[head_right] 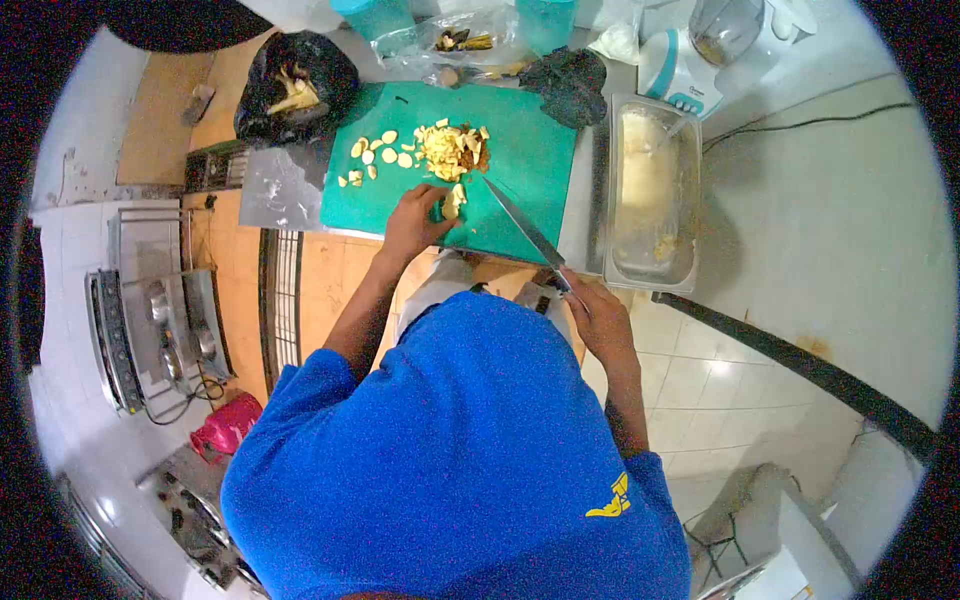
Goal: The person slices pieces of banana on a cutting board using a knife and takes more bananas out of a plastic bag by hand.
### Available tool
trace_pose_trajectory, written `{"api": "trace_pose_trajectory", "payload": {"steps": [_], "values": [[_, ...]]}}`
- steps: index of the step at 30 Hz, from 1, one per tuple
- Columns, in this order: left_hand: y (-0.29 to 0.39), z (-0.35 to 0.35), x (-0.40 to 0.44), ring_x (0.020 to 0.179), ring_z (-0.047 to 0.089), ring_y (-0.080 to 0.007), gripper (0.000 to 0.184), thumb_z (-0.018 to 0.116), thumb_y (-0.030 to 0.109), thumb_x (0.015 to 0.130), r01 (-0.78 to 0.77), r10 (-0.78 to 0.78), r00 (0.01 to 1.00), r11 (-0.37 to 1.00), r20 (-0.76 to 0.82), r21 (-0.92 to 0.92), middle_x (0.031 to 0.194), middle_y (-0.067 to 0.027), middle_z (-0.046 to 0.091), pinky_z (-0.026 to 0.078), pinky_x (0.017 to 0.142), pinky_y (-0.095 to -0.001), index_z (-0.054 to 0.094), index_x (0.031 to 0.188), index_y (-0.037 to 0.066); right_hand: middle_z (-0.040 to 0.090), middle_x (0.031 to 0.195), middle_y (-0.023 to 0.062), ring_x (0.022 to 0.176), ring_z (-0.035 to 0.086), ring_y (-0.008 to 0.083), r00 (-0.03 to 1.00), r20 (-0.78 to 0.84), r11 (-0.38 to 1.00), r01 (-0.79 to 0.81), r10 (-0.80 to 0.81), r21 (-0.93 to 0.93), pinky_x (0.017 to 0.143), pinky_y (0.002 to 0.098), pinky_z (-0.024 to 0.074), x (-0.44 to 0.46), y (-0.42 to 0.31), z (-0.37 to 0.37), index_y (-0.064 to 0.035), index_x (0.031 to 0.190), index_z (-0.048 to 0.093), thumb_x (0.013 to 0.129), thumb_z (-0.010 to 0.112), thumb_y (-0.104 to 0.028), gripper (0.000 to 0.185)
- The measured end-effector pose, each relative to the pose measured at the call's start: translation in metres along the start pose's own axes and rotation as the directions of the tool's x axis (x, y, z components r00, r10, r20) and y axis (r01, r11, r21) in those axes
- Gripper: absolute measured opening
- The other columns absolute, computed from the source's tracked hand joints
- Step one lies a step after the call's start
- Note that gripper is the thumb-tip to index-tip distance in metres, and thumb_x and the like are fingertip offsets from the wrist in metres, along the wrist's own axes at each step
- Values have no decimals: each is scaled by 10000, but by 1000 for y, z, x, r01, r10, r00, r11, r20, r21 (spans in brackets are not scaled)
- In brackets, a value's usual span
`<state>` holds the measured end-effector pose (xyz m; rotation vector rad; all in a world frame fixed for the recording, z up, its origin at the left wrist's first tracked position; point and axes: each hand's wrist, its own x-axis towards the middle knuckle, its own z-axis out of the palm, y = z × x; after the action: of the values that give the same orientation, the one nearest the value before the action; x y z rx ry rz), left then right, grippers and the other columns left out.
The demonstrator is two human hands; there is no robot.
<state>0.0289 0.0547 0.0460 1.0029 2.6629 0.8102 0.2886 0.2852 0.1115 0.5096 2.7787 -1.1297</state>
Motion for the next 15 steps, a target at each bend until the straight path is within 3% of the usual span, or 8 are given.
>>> {"api": "trace_pose_trajectory", "payload": {"steps": [4, 9, 12, 15], "values": [[14, 16, 7, 968, 603, -333, 421, 785, 198, 734, 27, -25, 992, 1000, -124, 10, 1054, -116, 634, 527, 797, -431, 645, 1106, 61, 652, 1034, 145, 945, 640, 336, 999, -11, 998, 49, -49, -34, 822, 426, 523, 1, -1, -3, -262, 1396, 527, 962, 571, -222, 438], [9, 17, 6, 956, 612, -336, 339, 751, 157, 733, 49, -51, 990, 999, -129, -18, 1002, -112, 642, 526, 789, -435, 643, 1044, 76, 666, 1096, 154, 992, 642, 344, 999, -15, 998, -40, 40, -43, 845, 396, 505, -8, -5, -7, -219, 1351, 578, 964, 581, -198, 388], [10, 7, -3, 948, 610, -335, 349, 758, 150, 714, 42, -43, 992, 999, -118, -9, 1000, -105, 639, 529, 780, -436, 636, 1034, 85, 647, 998, 141, 933, 641, 332, 995, -78, 997, 53, -57, -54, 805, 429, 527, -13, 1, 4, -264, 1389, 536, 969, 560, -232, 422], [5, 8, -11, 958, 605, -345, 382, 760, 153, 715, 66, -65, 995, 998, -82, 2, 1021, -110, 632, 525, 800, -441, 630, 1068, 90, 650, 1028, 135, 939, 641, 331, 999, -32, 1000, 6, -7, -20, 808, 425, 529, -15, -5, 10, -262, 1383, 541, 965, 565, -233, 419]]}}
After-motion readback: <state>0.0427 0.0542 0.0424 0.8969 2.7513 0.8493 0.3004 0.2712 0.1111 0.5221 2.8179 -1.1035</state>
